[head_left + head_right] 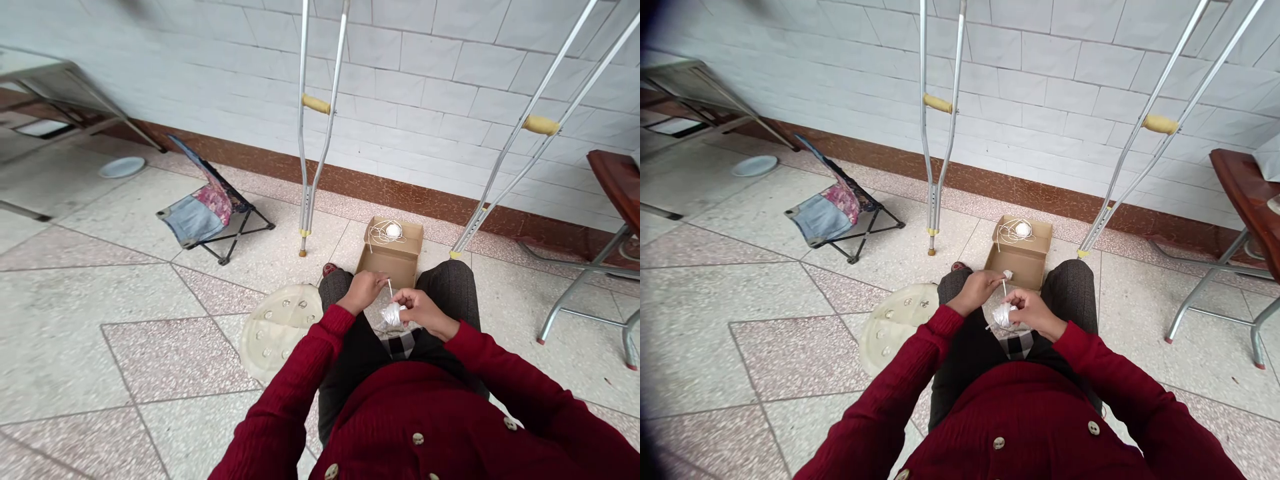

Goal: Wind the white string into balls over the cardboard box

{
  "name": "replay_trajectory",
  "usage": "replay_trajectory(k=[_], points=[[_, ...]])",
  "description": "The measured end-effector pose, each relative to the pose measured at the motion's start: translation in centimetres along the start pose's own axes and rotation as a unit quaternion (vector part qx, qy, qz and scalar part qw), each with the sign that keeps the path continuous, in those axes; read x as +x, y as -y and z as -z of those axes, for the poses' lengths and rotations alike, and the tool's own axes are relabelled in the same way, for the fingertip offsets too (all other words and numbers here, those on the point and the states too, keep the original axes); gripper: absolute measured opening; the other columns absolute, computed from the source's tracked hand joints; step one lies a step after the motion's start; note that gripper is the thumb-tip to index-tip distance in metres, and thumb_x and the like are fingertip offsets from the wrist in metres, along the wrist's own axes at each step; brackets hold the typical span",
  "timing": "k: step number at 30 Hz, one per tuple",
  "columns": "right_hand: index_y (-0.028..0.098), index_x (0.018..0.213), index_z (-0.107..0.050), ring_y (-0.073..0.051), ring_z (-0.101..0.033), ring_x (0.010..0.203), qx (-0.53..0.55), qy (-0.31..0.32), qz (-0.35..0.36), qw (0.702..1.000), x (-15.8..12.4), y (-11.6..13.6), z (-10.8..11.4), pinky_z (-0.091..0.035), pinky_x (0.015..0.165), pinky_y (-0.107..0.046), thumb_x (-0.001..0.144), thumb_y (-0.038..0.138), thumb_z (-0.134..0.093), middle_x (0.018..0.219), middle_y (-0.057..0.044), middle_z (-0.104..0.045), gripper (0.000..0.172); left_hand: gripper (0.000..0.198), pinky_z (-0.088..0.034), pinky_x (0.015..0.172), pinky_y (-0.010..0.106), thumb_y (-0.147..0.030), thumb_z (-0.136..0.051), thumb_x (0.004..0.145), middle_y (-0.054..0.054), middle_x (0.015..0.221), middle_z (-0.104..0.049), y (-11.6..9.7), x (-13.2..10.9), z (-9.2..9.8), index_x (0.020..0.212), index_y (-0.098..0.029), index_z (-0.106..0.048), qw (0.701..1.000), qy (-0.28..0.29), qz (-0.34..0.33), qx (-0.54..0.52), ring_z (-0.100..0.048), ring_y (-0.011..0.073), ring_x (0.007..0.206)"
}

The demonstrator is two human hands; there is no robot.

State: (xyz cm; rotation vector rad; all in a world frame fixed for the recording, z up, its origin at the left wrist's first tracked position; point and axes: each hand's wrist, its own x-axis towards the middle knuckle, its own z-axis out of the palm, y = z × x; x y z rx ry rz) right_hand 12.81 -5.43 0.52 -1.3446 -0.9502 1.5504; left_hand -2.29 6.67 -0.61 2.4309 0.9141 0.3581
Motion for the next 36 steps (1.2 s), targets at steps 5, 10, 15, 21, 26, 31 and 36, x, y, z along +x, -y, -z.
replay_trajectory(k=[5,10,15,21,26,31,36], points=[[0.018,0.073,-0.058,-0.01,-0.054,0.045,0.054,-0.146,-0.039,0.987,3.1,-1.6,1.9,-0.045,0.041,-0.021,0.054,0.02,-0.066,0.06,0.003,-0.058,0.02,0.028,-0.042,0.071,0.028,-0.025,-0.046,0.093,0.007,0.074,-0.067,-2.9,0.8,2.8,0.077,-0.016,-0.067,0.992,-0.028,-0.059,0.108,-0.062,0.0184,0.072],[0.019,0.082,-0.056,-0.01,-0.058,0.055,0.092,-0.224,0.038,0.969,5.9,0.0,2.4,-0.046,0.046,-0.02,0.056,0.024,-0.064,0.075,0.001,-0.062,0.027,0.028,-0.042,0.073,0.029,-0.028,-0.041,0.096,0.007,0.078,-0.066,-5.8,-1.6,0.8,0.086,-0.016,-0.065,0.989,-0.043,-0.076,0.119,-0.061,0.019,0.076],[0.019,0.084,-0.055,-0.007,-0.047,0.047,0.101,-0.242,0.072,0.962,5.4,1.4,1.3,-0.027,0.037,-0.016,0.062,0.028,-0.061,0.064,0.005,-0.055,0.024,0.032,-0.042,0.069,0.025,-0.029,-0.039,0.097,0.005,0.078,-0.068,-4.3,-3.9,-2.8,0.084,-0.017,-0.066,0.999,-0.026,-0.014,0.026,-0.063,0.0172,0.076],[0.019,0.077,-0.054,-0.006,-0.038,0.041,0.087,-0.179,0.03,0.98,1.5,1.1,-0.7,-0.021,0.037,-0.018,0.064,0.026,-0.061,0.054,0.007,-0.049,0.016,0.026,-0.039,0.06,0.022,-0.022,-0.046,0.091,0.005,0.071,-0.069,-1.5,-3.3,-3.6,0.081,-0.015,-0.069,0.996,-0.008,0.084,-0.026,-0.063,0.0163,0.068],[0.02,0.073,-0.053,-0.006,-0.039,0.042,0.023,-0.131,0.022,0.991,-0.4,-1.1,-1.2,-0.029,0.039,-0.018,0.06,0.021,-0.066,0.056,0.007,-0.052,0.018,0.027,-0.038,0.062,0.023,-0.023,-0.045,0.091,0.005,0.074,-0.069,-1.2,-0.5,-1.0,0.08,-0.017,-0.069,1.0,-0.003,-0.009,-0.002,-0.063,0.0161,0.071],[0.02,0.073,-0.057,-0.008,-0.044,0.041,-0.057,-0.08,0.036,0.994,1.3,-2.2,0.2,-0.03,0.035,-0.018,0.057,0.019,-0.068,0.055,0.006,-0.055,0.019,0.026,-0.041,0.072,0.026,-0.025,-0.048,0.092,0.006,0.074,-0.068,-2.5,2.0,2.3,0.076,-0.017,-0.068,0.992,0.002,-0.084,0.099,-0.061,0.0174,0.073],[0.019,0.062,-0.051,-0.008,-0.041,0.035,0.052,-0.244,0.029,0.968,5.3,-2.0,2.3,-0.026,0.032,-0.018,0.055,0.02,-0.062,0.044,0.007,-0.049,0.013,0.025,-0.041,0.079,0.032,-0.024,-0.047,0.092,0.009,0.076,-0.067,-5.0,0.8,2.9,0.078,-0.014,-0.065,0.977,0.003,-0.136,0.164,-0.061,0.0195,0.075]])
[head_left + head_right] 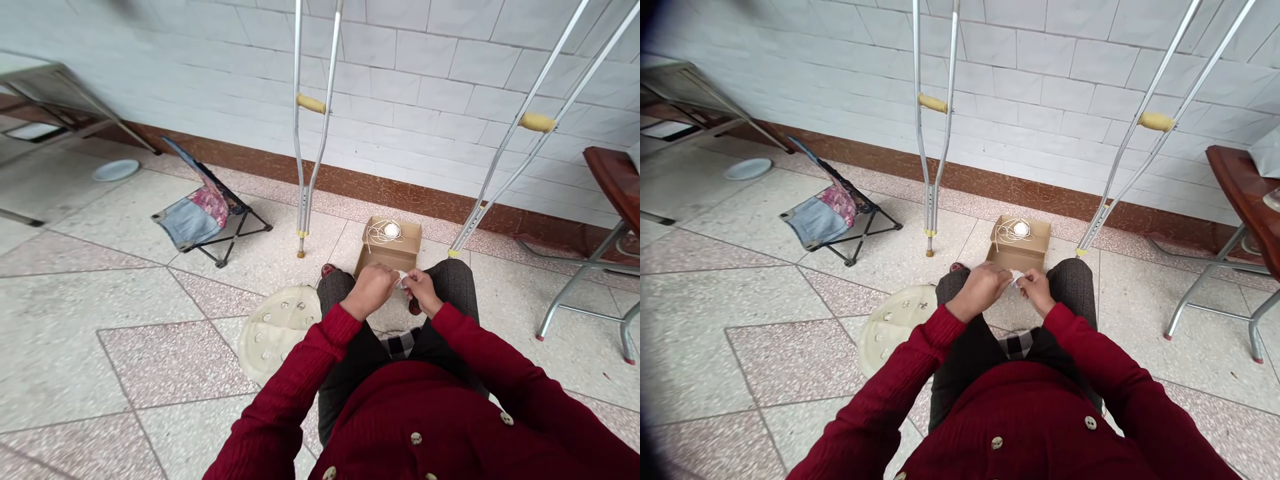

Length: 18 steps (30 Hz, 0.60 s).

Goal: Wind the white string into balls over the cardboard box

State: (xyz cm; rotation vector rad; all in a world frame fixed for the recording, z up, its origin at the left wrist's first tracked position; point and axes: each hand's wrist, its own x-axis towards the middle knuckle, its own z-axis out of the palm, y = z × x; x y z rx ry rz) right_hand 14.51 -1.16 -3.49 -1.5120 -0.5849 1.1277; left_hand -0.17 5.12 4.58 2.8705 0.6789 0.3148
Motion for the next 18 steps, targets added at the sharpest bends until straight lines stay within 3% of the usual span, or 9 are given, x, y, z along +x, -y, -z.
replay_trajectory(k=[5,10,12,15,18], points=[[0.02,0.063,-0.046,-0.007,-0.042,0.04,0.068,-0.042,0.011,0.997,1.2,2.0,-0.4,-0.029,0.037,-0.017,0.059,0.025,-0.058,0.049,0.006,-0.049,0.014,0.028,-0.041,0.071,0.027,-0.026,-0.043,0.095,0.006,0.075,-0.067,-2.3,-3.1,-3.6,0.083,-0.017,-0.066,0.993,-0.004,0.065,-0.094,-0.06,0.0176,0.073],[0.019,0.067,-0.05,-0.006,-0.04,0.039,0.103,0.068,-0.008,0.992,-4.0,3.3,-0.5,-0.025,0.035,-0.017,0.063,0.024,-0.062,0.05,0.007,-0.049,0.013,0.028,-0.039,0.064,0.022,-0.024,-0.047,0.093,0.004,0.072,-0.067,-0.6,-4.8,-7.2,0.074,-0.016,-0.067,0.966,0.022,0.156,-0.207,-0.061,0.0152,0.069],[0.018,0.068,-0.053,-0.005,-0.038,0.037,0.059,0.116,-0.017,0.991,-6.6,2.7,-0.1,-0.024,0.034,-0.017,0.064,0.021,-0.061,0.049,0.007,-0.049,0.009,0.022,-0.041,0.069,0.024,-0.021,-0.052,0.09,0.005,0.077,-0.069,0.8,-4.6,-7.3,0.075,-0.015,-0.068,0.968,0.007,0.155,-0.196,-0.062,0.0166,0.075],[0.018,0.067,-0.055,-0.006,-0.038,0.035,-0.006,0.159,-0.047,0.986,-8.8,0.6,0.5,-0.025,0.032,-0.017,0.06,0.016,-0.059,0.047,0.007,-0.051,0.008,0.021,-0.042,0.081,0.027,-0.02,-0.049,0.091,0.004,0.084,-0.071,2.4,-3.6,-5.9,0.083,-0.018,-0.069,0.98,-0.027,0.105,-0.168,-0.063,0.0168,0.081],[0.018,0.064,-0.054,-0.006,-0.038,0.033,-0.012,0.121,-0.083,0.989,-7.8,-1.5,0.8,-0.024,0.031,-0.017,0.058,0.017,-0.059,0.042,0.007,-0.049,0.007,0.024,-0.041,0.086,0.03,-0.019,-0.046,0.092,0.004,0.082,-0.07,2.3,-2.4,-3.9,0.082,-0.018,-0.067,0.993,-0.027,0.051,-0.107,-0.062,0.0171,0.081]])
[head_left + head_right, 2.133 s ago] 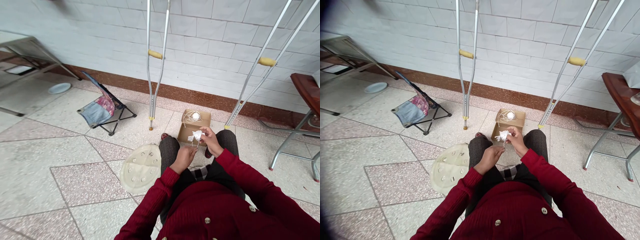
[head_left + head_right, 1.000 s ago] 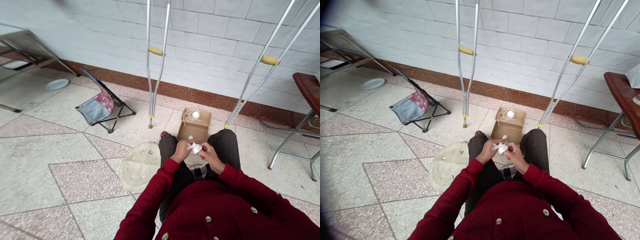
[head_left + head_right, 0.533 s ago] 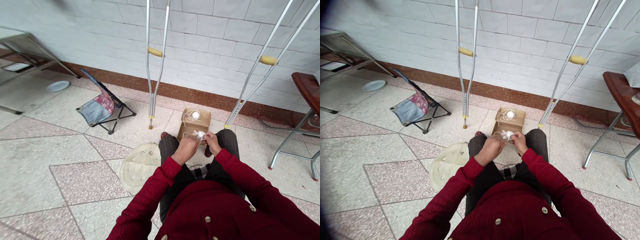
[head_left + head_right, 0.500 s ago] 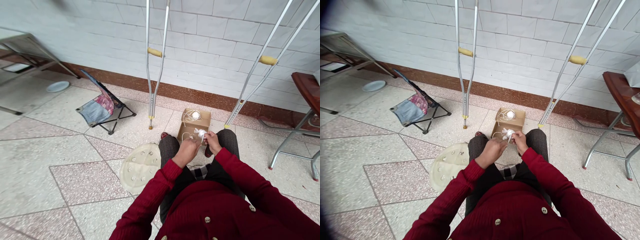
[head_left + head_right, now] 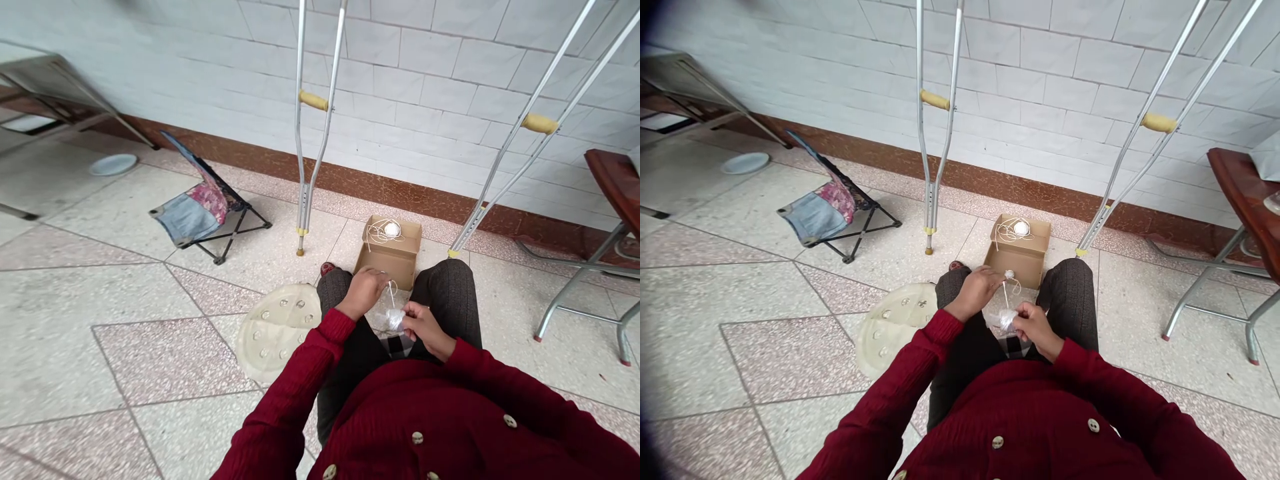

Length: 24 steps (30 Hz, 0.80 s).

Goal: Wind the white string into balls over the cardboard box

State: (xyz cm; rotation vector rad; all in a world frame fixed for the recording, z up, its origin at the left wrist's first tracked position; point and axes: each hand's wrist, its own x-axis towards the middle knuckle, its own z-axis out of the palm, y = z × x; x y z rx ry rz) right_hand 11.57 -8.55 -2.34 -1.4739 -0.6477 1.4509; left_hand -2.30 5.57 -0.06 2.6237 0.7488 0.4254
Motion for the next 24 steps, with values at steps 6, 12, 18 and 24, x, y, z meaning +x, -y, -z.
replay_trajectory(k=[6,12,18,24], points=[[0.019,0.059,-0.048,-0.006,-0.037,0.033,0.058,-0.111,0.023,0.992,7.1,1.9,0.8,-0.024,0.032,-0.017,0.057,0.023,-0.059,0.04,0.007,-0.047,0.012,0.026,-0.041,0.079,0.031,-0.022,-0.043,0.094,0.008,0.078,-0.067,-4.0,-1.1,-0.7,0.08,-0.014,-0.064,0.999,-0.003,-0.002,0.048,-0.061,0.0188,0.077],[0.019,0.069,-0.049,-0.005,-0.043,0.041,0.118,-0.084,0.096,0.985,5.9,6.1,-0.7,-0.026,0.036,-0.016,0.062,0.024,-0.061,0.053,0.007,-0.051,0.015,0.033,-0.037,0.063,0.023,-0.027,-0.043,0.095,0.002,0.068,-0.065,-3.5,-3.6,-3.4,0.072,-0.016,-0.064,0.991,0.007,0.088,-0.1,-0.06,0.0148,0.068],[0.018,0.068,-0.052,-0.005,-0.036,0.035,0.016,0.046,0.013,0.999,-0.5,2.0,-1.3,-0.02,0.032,-0.017,0.062,0.019,-0.059,0.048,0.008,-0.048,0.01,0.022,-0.041,0.066,0.023,-0.021,-0.051,0.091,0.004,0.074,-0.068,-0.3,-2.4,-2.7,0.077,-0.015,-0.068,0.991,0.012,0.077,-0.108,-0.062,0.0158,0.072],[0.019,0.062,-0.047,-0.006,-0.036,0.033,0.031,-0.06,-0.017,0.998,2.7,-0.8,0.7,-0.021,0.031,-0.017,0.058,0.024,-0.058,0.04,0.008,-0.044,0.012,0.022,-0.043,0.084,0.03,-0.021,-0.047,0.093,0.006,0.085,-0.07,-1.6,-1.1,0.0,0.083,-0.017,-0.067,1.0,-0.004,-0.011,0.001,-0.063,0.018,0.084]])
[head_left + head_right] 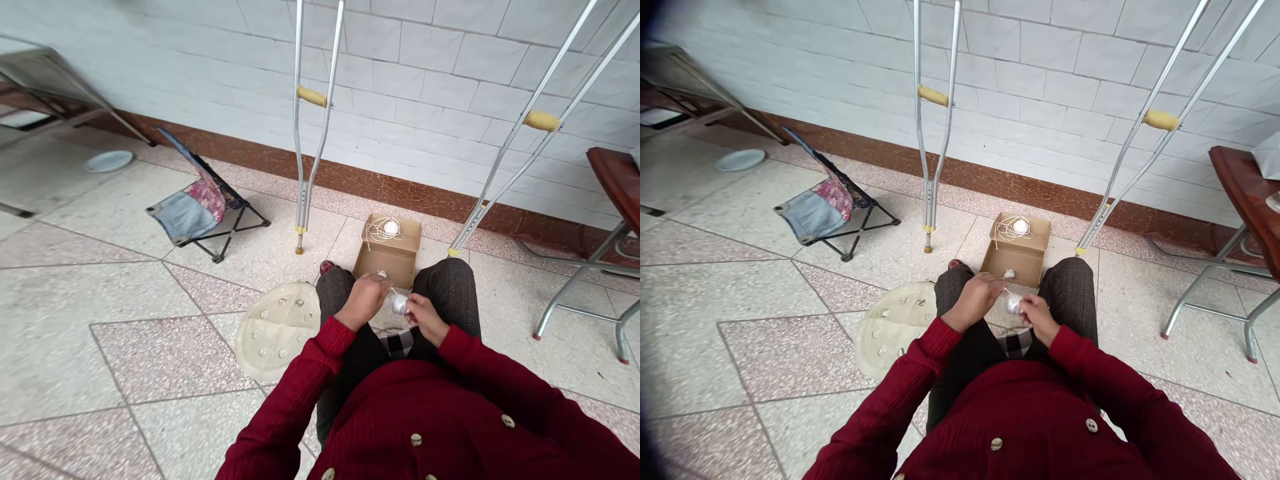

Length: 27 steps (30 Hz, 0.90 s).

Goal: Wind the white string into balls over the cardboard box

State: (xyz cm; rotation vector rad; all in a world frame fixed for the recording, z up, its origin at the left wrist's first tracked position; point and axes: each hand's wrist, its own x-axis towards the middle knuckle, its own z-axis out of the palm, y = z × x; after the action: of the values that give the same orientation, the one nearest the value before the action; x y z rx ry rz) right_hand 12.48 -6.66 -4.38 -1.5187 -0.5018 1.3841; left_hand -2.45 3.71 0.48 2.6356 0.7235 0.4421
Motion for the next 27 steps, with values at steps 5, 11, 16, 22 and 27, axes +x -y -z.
replay_trajectory(k=[5,11,16,22,27], points=[[0.02,0.067,-0.049,-0.006,-0.041,0.037,0.027,-0.056,0.098,0.993,5.3,3.9,-0.9,-0.026,0.033,-0.016,0.056,0.021,-0.06,0.047,0.008,-0.05,0.015,0.027,-0.044,0.078,0.03,-0.024,-0.042,0.096,0.008,0.083,-0.069,-2.8,-0.7,-0.3,0.086,-0.016,-0.065,0.998,-0.033,0.055,0.027,-0.062,0.0188,0.081],[0.019,0.069,-0.049,-0.006,-0.043,0.041,0.109,-0.009,0.116,0.987,3.1,7.3,-2.3,-0.027,0.035,-0.016,0.06,0.023,-0.063,0.051,0.007,-0.052,0.017,0.029,-0.044,0.07,0.024,-0.027,-0.043,0.095,0.005,0.078,-0.07,-1.6,-1.6,-2.2,0.083,-0.017,-0.068,0.992,-0.007,0.107,-0.068,-0.063,0.0163,0.076],[0.018,0.072,-0.055,-0.004,-0.039,0.036,0.047,0.138,0.029,0.989,-2.4,5.6,-1.4,-0.023,0.032,-0.015,0.065,0.025,-0.067,0.052,0.006,-0.052,0.016,0.026,-0.046,0.073,0.026,-0.025,-0.048,0.091,0.007,0.077,-0.07,1.0,-0.8,-2.1,0.081,-0.015,-0.07,0.988,0.004,0.124,-0.096,-0.064,0.0184,0.079],[0.018,0.061,-0.051,-0.006,-0.038,0.031,-0.021,0.074,-0.028,0.997,0.6,0.8,0.1,-0.022,0.029,-0.016,0.054,0.019,-0.065,0.041,0.007,-0.048,0.016,0.025,-0.043,0.08,0.031,-0.021,-0.046,0.093,0.008,0.081,-0.068,0.3,1.5,0.9,0.083,-0.015,-0.068,1.0,0.018,0.009,0.015,-0.062,0.0192,0.081],[0.02,0.066,-0.046,-0.006,-0.043,0.039,0.055,-0.048,0.057,0.996,5.2,3.9,0.0,-0.03,0.035,-0.016,0.058,0.026,-0.063,0.047,0.007,-0.05,0.019,0.025,-0.042,0.079,0.03,-0.024,-0.044,0.094,0.008,0.081,-0.067,-2.8,0.4,-0.2,0.084,-0.016,-0.066,0.999,0.019,0.015,0.029,-0.06,0.0187,0.079]])
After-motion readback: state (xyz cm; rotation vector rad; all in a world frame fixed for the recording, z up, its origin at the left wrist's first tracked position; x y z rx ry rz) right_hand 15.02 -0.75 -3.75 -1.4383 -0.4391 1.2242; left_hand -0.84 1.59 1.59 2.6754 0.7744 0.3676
